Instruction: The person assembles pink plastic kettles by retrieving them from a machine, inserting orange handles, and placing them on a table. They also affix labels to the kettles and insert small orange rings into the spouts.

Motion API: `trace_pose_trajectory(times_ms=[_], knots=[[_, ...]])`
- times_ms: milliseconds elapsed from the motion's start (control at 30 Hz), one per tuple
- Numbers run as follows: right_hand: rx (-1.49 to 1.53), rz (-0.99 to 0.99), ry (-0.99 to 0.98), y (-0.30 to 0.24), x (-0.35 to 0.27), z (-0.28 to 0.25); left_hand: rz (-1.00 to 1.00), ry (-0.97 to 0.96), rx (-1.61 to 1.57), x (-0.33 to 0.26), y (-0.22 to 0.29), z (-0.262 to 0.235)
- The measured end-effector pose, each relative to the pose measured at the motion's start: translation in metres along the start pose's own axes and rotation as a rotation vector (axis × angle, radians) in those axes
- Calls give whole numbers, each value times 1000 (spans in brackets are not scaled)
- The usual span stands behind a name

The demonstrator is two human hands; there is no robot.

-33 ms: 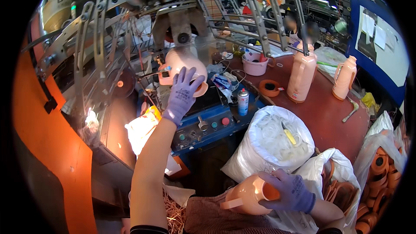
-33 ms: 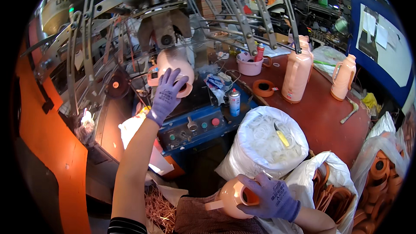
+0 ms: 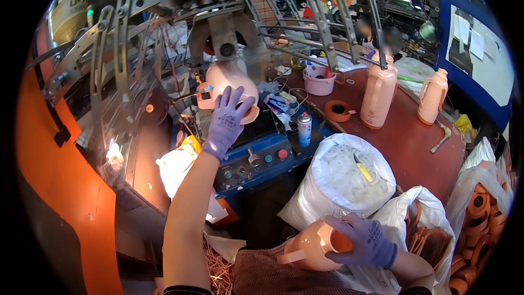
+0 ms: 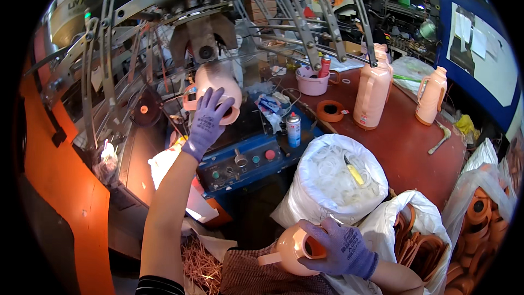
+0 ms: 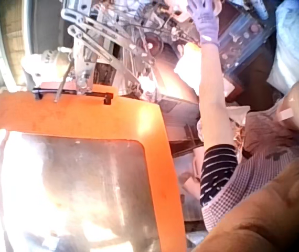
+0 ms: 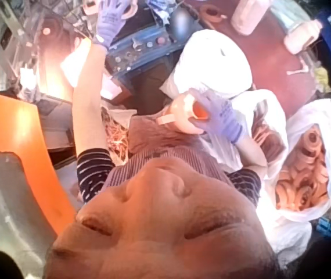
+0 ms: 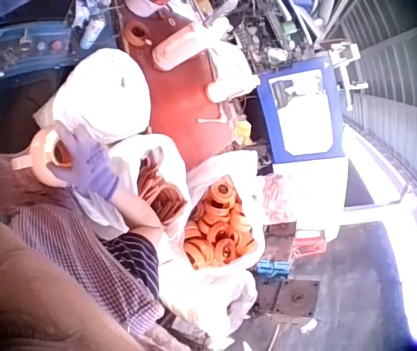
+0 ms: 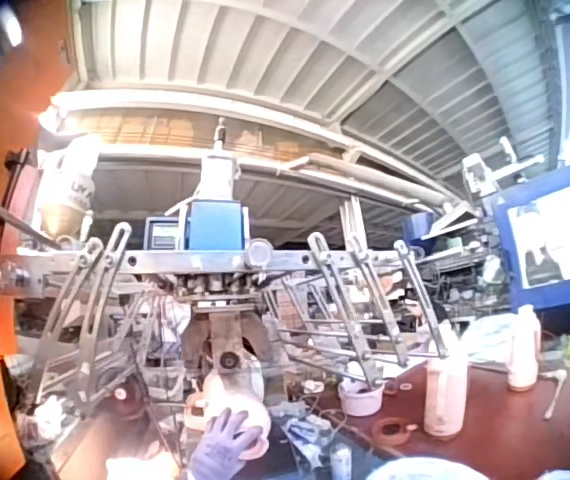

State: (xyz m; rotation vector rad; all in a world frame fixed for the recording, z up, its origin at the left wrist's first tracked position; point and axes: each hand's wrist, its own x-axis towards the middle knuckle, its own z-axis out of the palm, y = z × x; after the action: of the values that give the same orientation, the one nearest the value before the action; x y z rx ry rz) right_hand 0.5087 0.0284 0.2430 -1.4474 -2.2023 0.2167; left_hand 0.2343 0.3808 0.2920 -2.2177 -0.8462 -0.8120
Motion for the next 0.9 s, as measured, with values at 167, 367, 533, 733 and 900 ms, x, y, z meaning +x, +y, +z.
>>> trace_pose_trajectory(times_ms=[167,367,533,733,900], knots=[[12,67,0,11,2,0,27,7,14,1,-1,2],[58,38,129,24,-2,4,48,-16,18,-1,-4,-1],[53,100,162,22,-11,5,101,-24,69,6,-2,8],[-9,67,250,17,-24,23,69,-116,-15,-3,-15,4],[19,192,189,7,-41,20,113,-74,-22,1,-30,28]])
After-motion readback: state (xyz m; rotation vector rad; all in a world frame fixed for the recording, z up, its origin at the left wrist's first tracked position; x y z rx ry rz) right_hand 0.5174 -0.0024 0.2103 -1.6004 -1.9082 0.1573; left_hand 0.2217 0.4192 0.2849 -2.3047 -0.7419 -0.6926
